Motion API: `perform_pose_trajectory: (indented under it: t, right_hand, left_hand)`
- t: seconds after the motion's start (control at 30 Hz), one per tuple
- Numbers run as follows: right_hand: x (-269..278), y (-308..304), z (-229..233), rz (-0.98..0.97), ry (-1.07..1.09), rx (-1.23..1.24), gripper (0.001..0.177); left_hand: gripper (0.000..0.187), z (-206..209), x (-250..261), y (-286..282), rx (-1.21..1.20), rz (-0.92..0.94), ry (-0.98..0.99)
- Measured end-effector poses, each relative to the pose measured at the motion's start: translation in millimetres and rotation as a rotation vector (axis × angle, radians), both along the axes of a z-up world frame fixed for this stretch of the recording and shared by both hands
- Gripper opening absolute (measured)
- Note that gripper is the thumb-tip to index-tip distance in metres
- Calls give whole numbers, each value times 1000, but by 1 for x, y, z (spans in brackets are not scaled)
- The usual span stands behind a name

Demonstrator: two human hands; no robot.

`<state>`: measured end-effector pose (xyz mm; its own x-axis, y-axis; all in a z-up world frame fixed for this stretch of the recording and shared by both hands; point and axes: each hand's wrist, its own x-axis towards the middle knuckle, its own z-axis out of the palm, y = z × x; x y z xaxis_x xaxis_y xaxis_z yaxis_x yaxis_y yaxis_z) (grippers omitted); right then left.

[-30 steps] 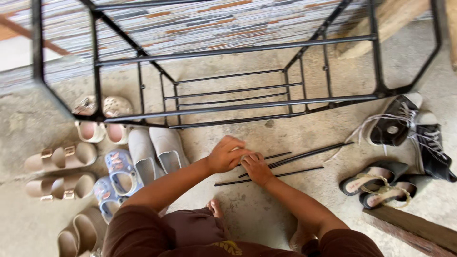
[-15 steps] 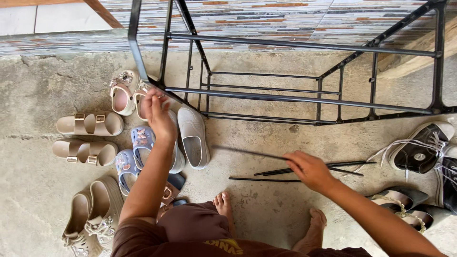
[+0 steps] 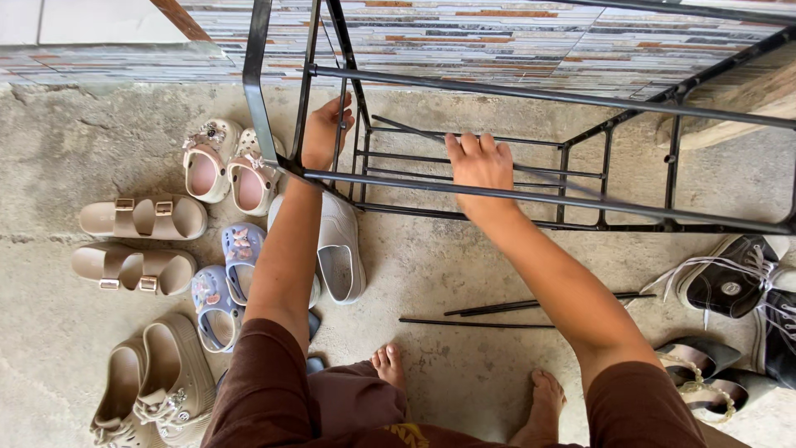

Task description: The person assembles a black metal shoe rack by inserting horizontal rods into the side frames. They work on a concrete floor with several pairs of shoes nearby, progressively adding rods to form the rack's shelves.

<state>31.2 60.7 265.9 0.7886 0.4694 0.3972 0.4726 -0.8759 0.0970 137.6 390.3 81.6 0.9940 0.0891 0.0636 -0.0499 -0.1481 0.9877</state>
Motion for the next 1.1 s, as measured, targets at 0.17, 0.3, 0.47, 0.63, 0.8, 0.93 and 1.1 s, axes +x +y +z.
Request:
perform_pose_trajectory:
  t: [0.17,0.3,0.47,0.63,0.8,0.93,1.1]
  right_hand:
    - [42,-10,-25,94,15,96,39]
    - [46,-17,-39,109,30,193,35]
    - [50,-12,-45,135,19,233,33]
    - [52,-18,-43,118,51,254,26]
    - [55,-21,-45,110,64,268,26]
    - [57,-18,-47,147,39,238,28]
    - [57,-19,-46,133,84,263,23]
  left_hand:
    - [35,43,-9,-15,238,48,-38]
    - [28,70,-13,-34,321,157,-7]
    - [25,80,-14,-44,320,217,-16]
    - [25,80,-14,-42,335,226,-15]
    - [23,80,-14,-42,358,256,44]
    - [22,82,-14,-42,377,261,26]
    - [23,81,-16,-42,358,244,26]
